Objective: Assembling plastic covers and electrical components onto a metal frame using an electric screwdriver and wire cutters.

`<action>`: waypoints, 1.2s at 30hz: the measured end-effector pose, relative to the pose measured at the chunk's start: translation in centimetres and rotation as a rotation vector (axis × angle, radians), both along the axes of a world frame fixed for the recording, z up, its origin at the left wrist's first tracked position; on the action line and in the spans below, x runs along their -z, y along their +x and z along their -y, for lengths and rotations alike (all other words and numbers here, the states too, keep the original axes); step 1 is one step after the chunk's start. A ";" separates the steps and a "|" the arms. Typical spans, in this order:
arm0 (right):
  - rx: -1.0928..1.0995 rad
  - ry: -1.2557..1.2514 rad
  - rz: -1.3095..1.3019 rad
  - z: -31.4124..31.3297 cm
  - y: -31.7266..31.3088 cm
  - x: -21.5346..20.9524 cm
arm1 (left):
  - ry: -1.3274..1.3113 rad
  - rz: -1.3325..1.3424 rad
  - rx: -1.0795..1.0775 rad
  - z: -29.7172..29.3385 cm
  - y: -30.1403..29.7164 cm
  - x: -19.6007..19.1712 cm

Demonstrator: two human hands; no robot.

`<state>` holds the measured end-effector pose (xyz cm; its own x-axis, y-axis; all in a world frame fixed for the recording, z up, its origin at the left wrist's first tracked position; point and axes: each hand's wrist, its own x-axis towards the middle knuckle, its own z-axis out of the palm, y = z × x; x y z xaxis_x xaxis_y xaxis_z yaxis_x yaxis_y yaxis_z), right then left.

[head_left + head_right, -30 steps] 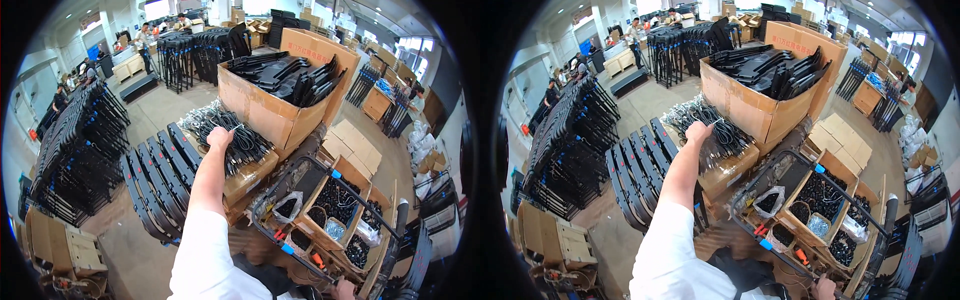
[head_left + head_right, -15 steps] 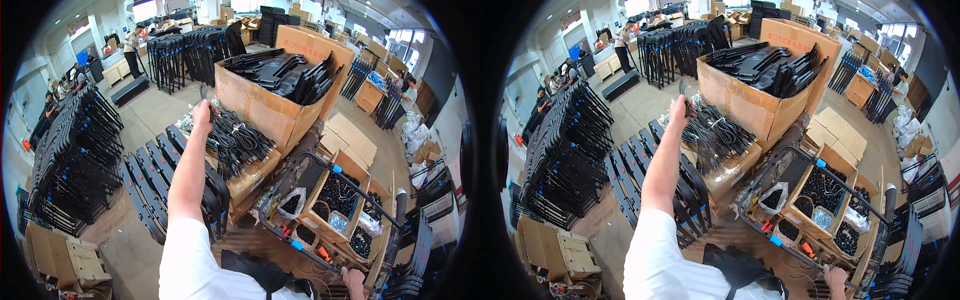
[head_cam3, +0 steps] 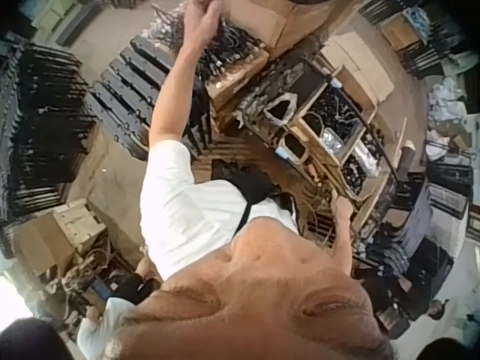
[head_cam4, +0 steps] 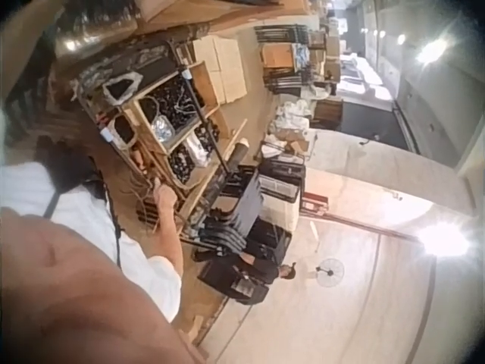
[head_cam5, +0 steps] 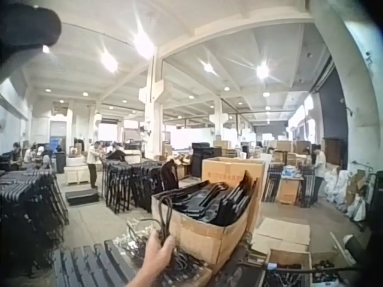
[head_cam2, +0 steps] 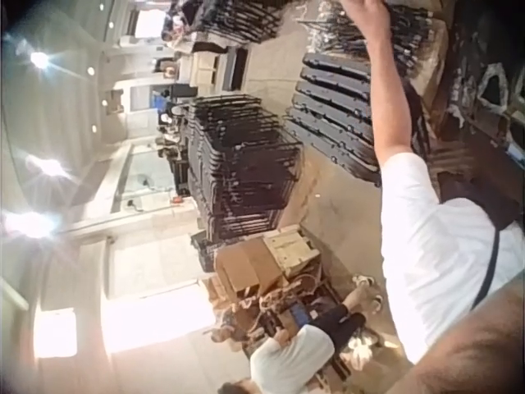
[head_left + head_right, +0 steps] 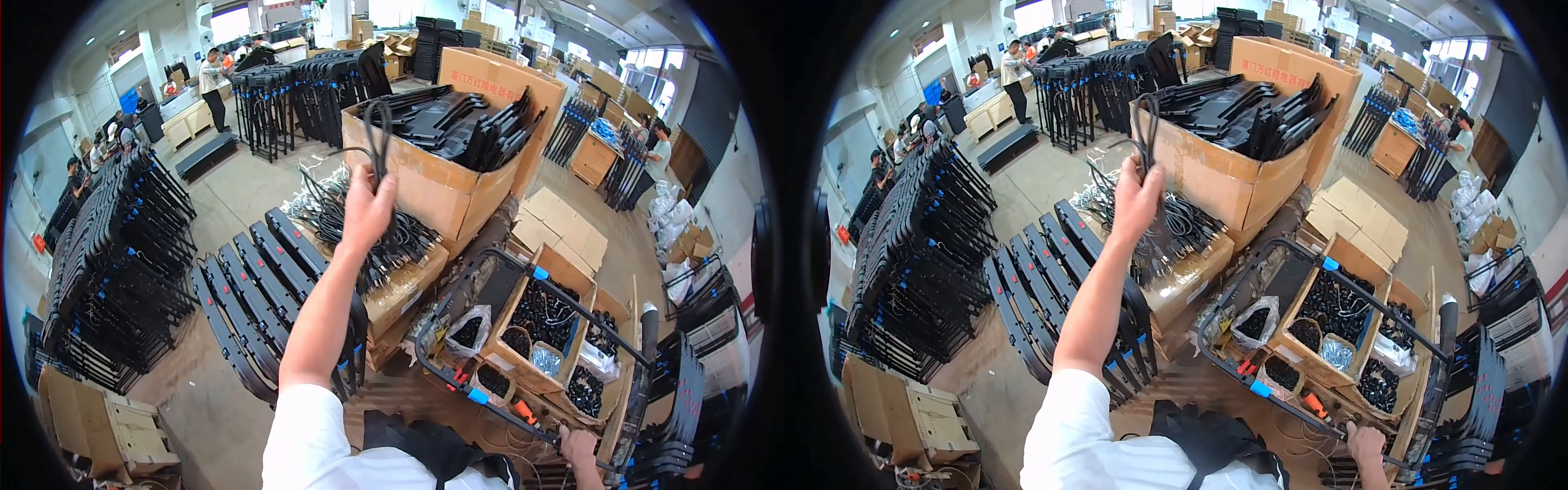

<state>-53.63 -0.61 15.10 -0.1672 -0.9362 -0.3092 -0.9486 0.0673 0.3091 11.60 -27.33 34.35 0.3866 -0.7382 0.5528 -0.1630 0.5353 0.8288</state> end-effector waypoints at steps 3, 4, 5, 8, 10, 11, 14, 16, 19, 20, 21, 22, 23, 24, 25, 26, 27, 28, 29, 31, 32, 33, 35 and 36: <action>-0.147 -0.127 0.197 -1.3 -0.7 0.3 | 0.197 -0.027 0.069 -0.5 -2.1 -0.1; -0.163 -0.048 0.156 -1.2 -1.3 1.0 | 0.315 -0.117 0.108 -0.1 -2.0 -1.2; -0.179 0.030 0.116 -1.1 -1.9 1.7 | 0.237 -0.009 -0.035 1.6 -0.7 -1.7; -0.087 0.144 0.017 -0.8 -2.7 3.0 | 0.043 0.276 -0.432 5.8 5.5 -7.0; -0.076 0.155 0.005 -1.0 -1.8 1.3 | -0.261 0.378 -0.425 5.8 7.0 -12.3; -0.209 -0.066 0.173 -1.5 -1.6 1.2 | -0.242 0.462 -0.521 5.7 8.0 -14.5; -0.241 -0.230 0.387 -1.7 -1.5 3.5 | 0.398 0.611 -0.613 7.9 16.3 -18.3; 0.058 0.197 0.048 0.0 -0.7 1.7 | 0.004 0.664 -0.793 7.5 13.7 -17.5; -0.001 0.063 0.084 -0.3 -0.1 0.6 | -0.283 0.510 -0.770 5.2 10.1 -19.3; -0.096 -0.041 0.139 -0.4 0.8 0.0 | -0.278 0.523 -0.772 4.6 10.0 -20.0; -0.141 -0.103 0.233 -0.8 0.5 0.0 | -0.263 0.561 -0.663 4.4 8.9 -20.5; -0.135 -0.108 0.236 -0.6 0.3 0.2 | -0.255 0.603 -0.559 4.4 8.0 -20.6; -0.053 -0.030 0.137 -0.4 -0.1 0.4 | -0.172 0.645 -0.549 4.3 6.4 -19.3; 0.026 0.043 0.041 0.2 -0.8 0.9 | -0.204 0.640 -0.442 3.6 3.8 -17.6; 0.079 0.050 -0.010 0.0 -1.8 1.3 | -0.070 0.522 -0.220 0.9 -0.3 -16.1; 0.064 0.041 0.003 0.2 -1.3 1.5 | -0.118 0.458 -0.121 0.4 -2.2 -13.0; 0.025 -0.057 0.103 0.0 0.1 0.5 | -0.013 0.499 -0.050 -2.3 -4.6 -10.8; 0.001 -0.159 0.192 -0.3 0.8 -0.2 | -0.080 0.531 0.099 -3.7 -6.6 -7.5; -0.048 -0.015 0.116 -0.9 -0.5 0.7 | 0.021 0.629 0.201 -6.1 -8.9 -5.5; -0.048 0.130 0.025 -0.6 -0.6 0.8 | 0.051 0.578 0.495 -9.2 -12.5 2.6; -0.041 0.286 -0.079 -0.3 -0.5 0.4 | 0.205 0.576 0.643 -11.1 -14.0 4.7; -0.014 0.258 -0.058 -0.4 -0.3 0.4 | 0.279 0.479 0.736 -12.2 -16.0 9.5; -0.019 0.164 -0.035 -1.1 -1.0 2.1 | 0.594 0.116 0.966 -14.8 -20.0 15.9; -0.019 0.076 -0.007 -1.6 -1.0 2.9 | 0.698 -0.036 1.047 -15.6 -21.1 18.9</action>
